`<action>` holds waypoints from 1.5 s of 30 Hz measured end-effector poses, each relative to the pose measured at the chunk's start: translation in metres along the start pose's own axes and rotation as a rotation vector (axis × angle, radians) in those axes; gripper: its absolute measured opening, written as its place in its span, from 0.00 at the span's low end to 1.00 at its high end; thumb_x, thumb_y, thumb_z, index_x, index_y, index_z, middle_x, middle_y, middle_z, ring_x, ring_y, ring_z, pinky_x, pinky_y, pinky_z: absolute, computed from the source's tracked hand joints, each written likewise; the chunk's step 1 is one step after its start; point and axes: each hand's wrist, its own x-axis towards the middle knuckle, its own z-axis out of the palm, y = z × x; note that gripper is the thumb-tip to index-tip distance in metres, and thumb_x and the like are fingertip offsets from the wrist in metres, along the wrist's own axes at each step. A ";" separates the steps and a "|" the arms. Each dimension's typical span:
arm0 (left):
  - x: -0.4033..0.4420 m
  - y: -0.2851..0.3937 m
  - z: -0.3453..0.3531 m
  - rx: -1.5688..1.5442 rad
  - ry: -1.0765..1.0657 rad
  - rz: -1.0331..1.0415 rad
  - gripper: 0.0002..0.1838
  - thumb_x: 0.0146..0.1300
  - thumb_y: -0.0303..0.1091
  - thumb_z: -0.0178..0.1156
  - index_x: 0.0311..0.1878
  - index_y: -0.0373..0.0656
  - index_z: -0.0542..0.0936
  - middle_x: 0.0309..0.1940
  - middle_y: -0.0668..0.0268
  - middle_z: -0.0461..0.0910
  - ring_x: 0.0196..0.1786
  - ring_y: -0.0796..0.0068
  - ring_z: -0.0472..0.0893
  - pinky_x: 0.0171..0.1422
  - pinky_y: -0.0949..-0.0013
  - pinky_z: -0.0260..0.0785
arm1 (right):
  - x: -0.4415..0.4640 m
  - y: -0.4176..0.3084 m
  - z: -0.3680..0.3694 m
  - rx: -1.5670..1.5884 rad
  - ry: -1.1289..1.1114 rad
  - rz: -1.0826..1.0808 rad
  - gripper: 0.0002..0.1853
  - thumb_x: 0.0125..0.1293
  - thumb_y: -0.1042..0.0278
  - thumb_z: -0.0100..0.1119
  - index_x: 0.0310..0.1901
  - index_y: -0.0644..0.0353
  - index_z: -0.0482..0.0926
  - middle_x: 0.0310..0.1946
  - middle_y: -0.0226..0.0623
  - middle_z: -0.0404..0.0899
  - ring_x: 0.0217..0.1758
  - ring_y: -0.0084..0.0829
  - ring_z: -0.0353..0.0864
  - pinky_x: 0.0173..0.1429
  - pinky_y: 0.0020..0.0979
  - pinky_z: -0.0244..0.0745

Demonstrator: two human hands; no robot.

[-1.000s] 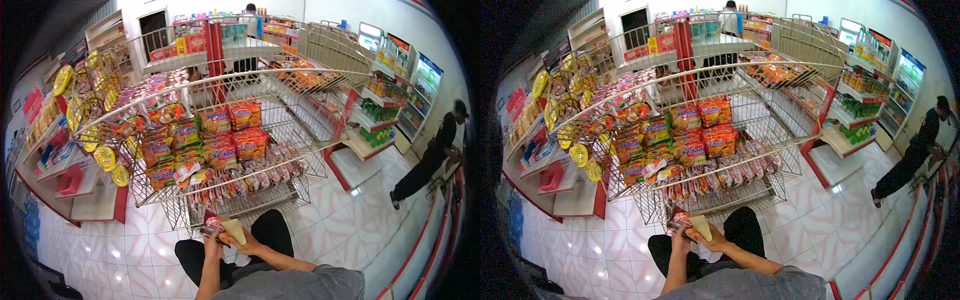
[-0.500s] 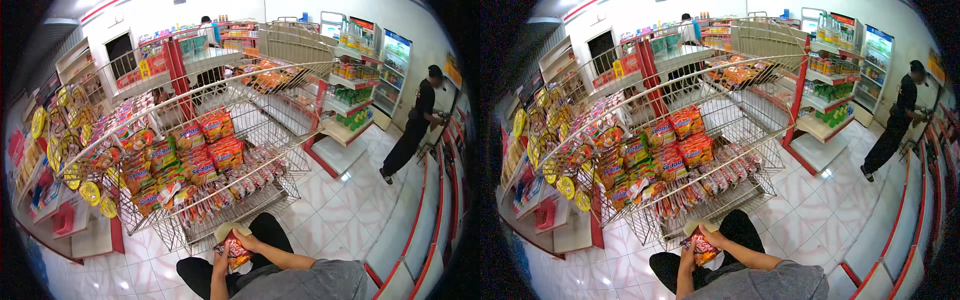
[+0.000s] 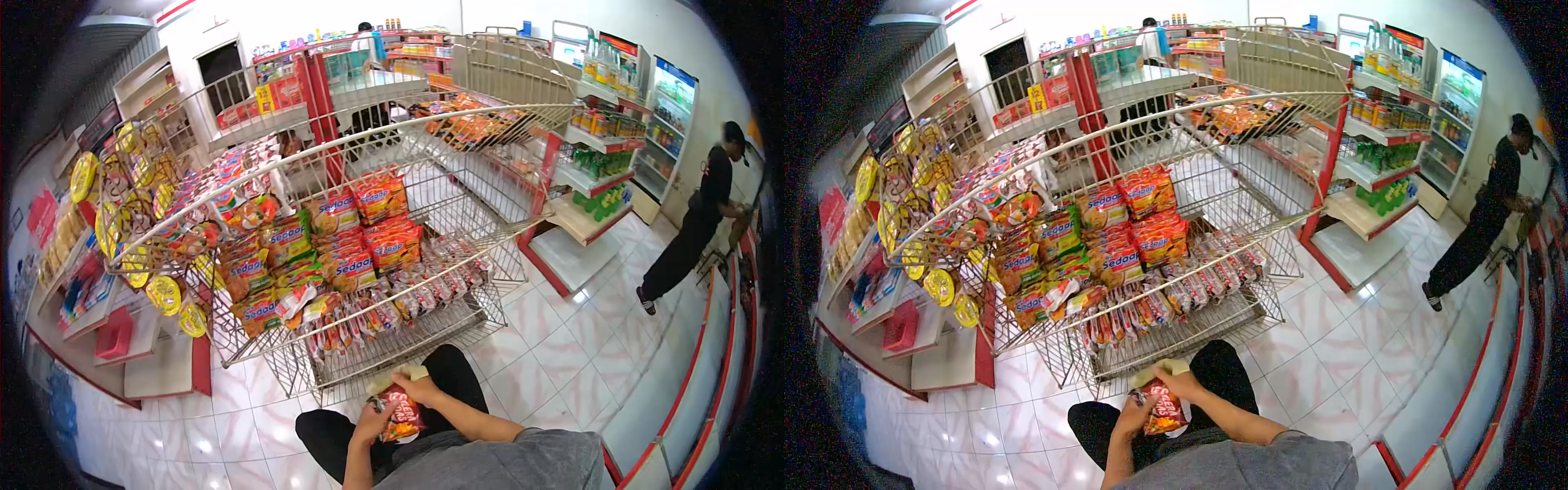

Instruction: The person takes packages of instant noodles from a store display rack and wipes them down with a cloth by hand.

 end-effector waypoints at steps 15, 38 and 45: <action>0.006 -0.013 -0.010 -0.125 0.224 0.110 0.15 0.63 0.40 0.62 0.42 0.36 0.79 0.35 0.67 0.81 0.38 0.79 0.77 0.43 0.71 0.69 | -0.002 -0.002 0.013 -0.251 -0.305 -0.332 0.19 0.68 0.59 0.52 0.56 0.61 0.72 0.52 0.44 0.77 0.56 0.38 0.74 0.59 0.32 0.67; 0.009 -0.015 -0.019 -0.399 0.056 -0.145 0.19 0.64 0.43 0.60 0.50 0.37 0.76 0.40 0.65 0.82 0.41 0.77 0.80 0.47 0.70 0.72 | 0.000 0.033 -0.003 0.720 -0.302 0.413 0.26 0.72 0.47 0.41 0.62 0.58 0.65 0.54 0.37 0.75 0.54 0.32 0.77 0.58 0.38 0.73; 0.020 -0.037 -0.034 -0.231 0.360 -0.001 0.18 0.64 0.45 0.59 0.45 0.37 0.79 0.35 0.65 0.83 0.37 0.79 0.80 0.40 0.72 0.72 | -0.004 0.015 0.009 0.163 -0.337 0.285 0.25 0.70 0.51 0.50 0.57 0.65 0.70 0.47 0.39 0.78 0.48 0.29 0.78 0.50 0.31 0.74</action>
